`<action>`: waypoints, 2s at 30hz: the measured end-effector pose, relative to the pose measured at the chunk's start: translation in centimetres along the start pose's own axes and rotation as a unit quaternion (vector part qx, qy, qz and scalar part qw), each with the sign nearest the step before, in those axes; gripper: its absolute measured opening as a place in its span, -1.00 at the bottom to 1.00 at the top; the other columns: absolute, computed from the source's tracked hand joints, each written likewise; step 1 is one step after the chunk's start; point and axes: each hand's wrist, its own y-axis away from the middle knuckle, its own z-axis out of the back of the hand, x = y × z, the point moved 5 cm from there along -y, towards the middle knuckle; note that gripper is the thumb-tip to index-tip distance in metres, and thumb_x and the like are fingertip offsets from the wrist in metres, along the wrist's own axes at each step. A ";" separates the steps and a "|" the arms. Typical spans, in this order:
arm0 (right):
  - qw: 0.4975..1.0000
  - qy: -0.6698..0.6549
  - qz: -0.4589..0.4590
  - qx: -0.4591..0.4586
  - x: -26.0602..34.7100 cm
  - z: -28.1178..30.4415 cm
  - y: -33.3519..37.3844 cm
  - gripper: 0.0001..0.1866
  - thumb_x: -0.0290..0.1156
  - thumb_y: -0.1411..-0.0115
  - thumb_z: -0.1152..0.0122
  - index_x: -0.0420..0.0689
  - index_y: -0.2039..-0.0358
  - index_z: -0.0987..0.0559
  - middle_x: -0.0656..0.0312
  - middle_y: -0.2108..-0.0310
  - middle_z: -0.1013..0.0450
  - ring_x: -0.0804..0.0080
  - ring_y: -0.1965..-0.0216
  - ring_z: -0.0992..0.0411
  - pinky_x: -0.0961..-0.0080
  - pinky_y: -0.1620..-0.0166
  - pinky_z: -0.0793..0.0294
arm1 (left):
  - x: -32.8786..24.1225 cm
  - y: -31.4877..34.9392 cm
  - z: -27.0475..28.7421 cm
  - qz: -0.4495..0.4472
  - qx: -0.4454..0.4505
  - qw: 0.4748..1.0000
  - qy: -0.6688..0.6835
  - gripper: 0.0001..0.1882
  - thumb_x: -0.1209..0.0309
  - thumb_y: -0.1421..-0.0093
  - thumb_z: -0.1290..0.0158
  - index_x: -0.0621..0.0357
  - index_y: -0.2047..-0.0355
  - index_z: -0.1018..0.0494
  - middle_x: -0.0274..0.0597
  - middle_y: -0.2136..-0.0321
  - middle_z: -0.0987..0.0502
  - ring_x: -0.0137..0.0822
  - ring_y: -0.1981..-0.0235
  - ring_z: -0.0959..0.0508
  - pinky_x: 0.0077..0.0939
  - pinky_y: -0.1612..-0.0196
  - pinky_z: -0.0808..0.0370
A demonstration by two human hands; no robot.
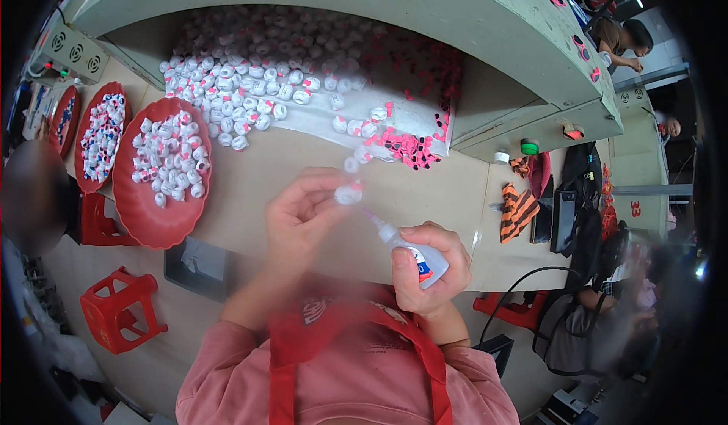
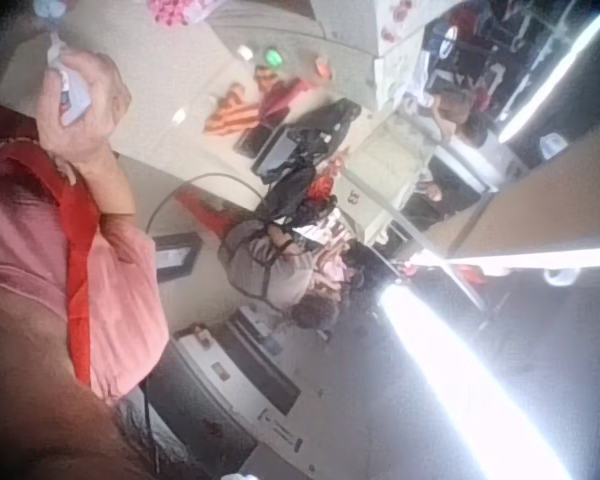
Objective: The person applies glue from a bottle to small white plastic components, then attaches pink bow accents to them by hand.
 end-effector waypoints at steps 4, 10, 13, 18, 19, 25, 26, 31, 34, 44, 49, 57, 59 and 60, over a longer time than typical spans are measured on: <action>1.000 -0.004 0.000 0.004 0.0 -0.2 -0.3 -0.76 -0.62 0.16 -0.18 -0.26 0.39 -0.44 0.11 0.56 -0.45 0.37 0.63 -0.41 0.60 0.57 -0.37 | 0.0 0.0 -0.1 -0.006 0.004 1.000 -0.001 -0.71 0.79 0.02 0.05 0.43 0.23 -0.34 -0.06 0.19 -0.35 -0.22 0.13 -0.44 -0.43 0.11 -0.46; 1.000 -0.011 -0.004 0.029 0.3 -0.3 -0.5 -0.78 -0.62 0.17 -0.18 -0.23 0.41 -0.45 0.16 0.60 -0.44 0.39 0.66 -0.40 0.60 0.59 -0.35 | -0.4 0.0 0.2 -0.029 -0.005 0.998 -0.047 -0.66 0.83 0.07 0.02 0.39 0.24 -0.37 -0.02 0.21 -0.37 -0.17 0.16 -0.48 -0.50 0.15 -0.46; 1.000 -0.005 0.005 0.023 0.4 0.0 -0.6 -0.78 -0.63 0.17 -0.17 -0.23 0.42 -0.45 0.17 0.61 -0.43 0.40 0.67 -0.39 0.60 0.60 -0.34 | -0.5 0.0 0.2 -0.046 -0.002 0.996 -0.079 -0.67 0.83 0.08 0.02 0.39 0.25 -0.37 -0.02 0.20 -0.37 -0.18 0.16 -0.47 -0.51 0.15 -0.46; 1.000 -0.007 0.004 0.010 0.1 0.4 -0.4 -0.78 -0.63 0.17 -0.17 -0.24 0.41 -0.45 0.16 0.61 -0.43 0.40 0.67 -0.38 0.61 0.61 -0.33 | 0.4 -0.2 0.2 0.068 -0.007 0.997 0.044 -0.64 0.79 0.07 0.01 0.34 0.21 -0.35 0.01 0.18 -0.41 -0.10 0.11 -0.46 -0.45 0.10 -0.44; 1.000 0.001 0.012 0.006 0.2 0.5 -0.5 -0.78 -0.63 0.17 -0.16 -0.24 0.41 -0.45 0.16 0.61 -0.43 0.40 0.67 -0.38 0.60 0.61 -0.33 | 0.4 -0.3 0.2 0.068 -0.006 0.997 0.043 -0.64 0.79 0.07 0.01 0.34 0.21 -0.35 0.01 0.18 -0.41 -0.10 0.11 -0.46 -0.45 0.10 -0.44; 0.999 -0.005 0.038 -0.004 0.2 0.5 -0.4 -0.81 -0.58 0.12 -0.15 -0.28 0.41 -0.42 0.15 0.63 -0.41 0.45 0.69 -0.33 0.63 0.61 -0.28 | 1.1 -0.4 0.1 0.112 0.027 0.988 0.105 -0.62 0.76 0.09 -0.02 0.31 0.19 -0.35 -0.03 0.18 -0.43 -0.07 0.10 -0.45 -0.41 0.06 -0.42; 1.000 -0.008 0.031 -0.002 0.3 0.6 -0.5 -0.78 -0.64 0.16 -0.16 -0.25 0.41 -0.44 0.15 0.62 -0.43 0.39 0.68 -0.38 0.60 0.61 -0.33 | 1.0 -0.4 0.0 0.115 0.029 0.987 0.108 -0.61 0.76 0.09 -0.03 0.30 0.19 -0.35 -0.04 0.18 -0.43 -0.07 0.10 -0.45 -0.38 0.05 -0.41; 1.000 0.004 0.031 -0.003 0.1 1.2 -0.4 -0.78 -0.64 0.16 -0.16 -0.26 0.41 -0.44 0.15 0.61 -0.43 0.38 0.67 -0.39 0.60 0.61 -0.34 | 1.1 -0.3 0.0 0.114 0.029 0.986 0.118 -0.60 0.75 0.11 -0.04 0.28 0.19 -0.36 -0.05 0.18 -0.44 -0.07 0.10 -0.44 -0.32 0.01 -0.39; 1.000 0.007 0.025 0.000 0.2 1.3 -0.3 -0.79 -0.63 0.15 -0.16 -0.26 0.41 -0.44 0.15 0.61 -0.43 0.39 0.67 -0.39 0.60 0.60 -0.34 | 1.3 -0.3 0.1 0.120 0.025 0.986 0.115 -0.60 0.75 0.11 -0.04 0.27 0.19 -0.36 -0.06 0.18 -0.43 -0.07 0.09 -0.44 -0.28 -0.01 -0.38; 0.986 -0.007 -0.167 -0.016 -2.3 0.9 1.0 -0.78 -0.57 0.10 -0.16 -0.25 0.37 -0.44 0.11 0.56 -0.45 0.41 0.56 -0.47 0.61 0.52 -0.40 | 1.8 -0.6 0.9 0.105 0.017 0.989 0.102 -0.62 0.76 0.09 -0.01 0.30 0.19 -0.36 -0.03 0.19 -0.43 -0.08 0.10 -0.45 -0.34 -0.01 -0.37; 0.905 -0.112 -0.409 -0.044 -12.1 3.0 5.2 -0.71 -0.55 0.05 -0.12 -0.28 0.25 -0.43 0.26 0.51 -0.41 0.56 0.60 -0.35 0.63 0.52 -0.32 | 3.5 -0.7 1.2 0.113 -0.004 0.992 0.063 -0.65 0.77 0.06 0.02 0.33 0.20 -0.36 -0.04 0.20 -0.45 -0.10 0.11 -0.46 -0.38 0.01 -0.37; 0.891 0.365 -0.266 0.040 -14.8 1.3 -1.0 -0.78 -0.41 0.12 -0.26 -0.20 0.42 -0.52 0.00 0.47 -0.45 0.07 0.44 -0.44 0.30 0.37 -0.41 | 3.9 -0.2 1.5 0.122 -0.001 0.992 0.031 -0.65 0.77 0.05 0.03 0.35 0.19 -0.34 -0.03 0.20 -0.45 -0.14 0.12 -0.46 -0.46 0.07 -0.40; 0.899 0.366 -0.236 0.047 -14.3 1.1 -0.9 -0.80 -0.39 0.12 -0.27 -0.19 0.46 -0.54 -0.01 0.47 -0.46 0.02 0.43 -0.43 0.30 0.34 -0.41 | 3.9 -0.3 1.2 0.110 -0.014 0.994 0.023 -0.65 0.76 0.04 0.02 0.35 0.19 -0.34 -0.02 0.20 -0.45 -0.16 0.13 -0.47 -0.48 0.08 -0.40; 0.917 0.309 -0.251 0.034 -14.0 1.4 -0.7 -0.80 -0.40 0.12 -0.27 -0.20 0.46 -0.54 0.02 0.47 -0.46 0.10 0.45 -0.44 0.36 0.34 -0.42 | 3.9 -0.3 1.2 0.101 -0.025 0.994 0.014 -0.66 0.76 0.04 0.02 0.36 0.19 -0.34 -0.02 0.20 -0.45 -0.17 0.14 -0.48 -0.50 0.10 -0.41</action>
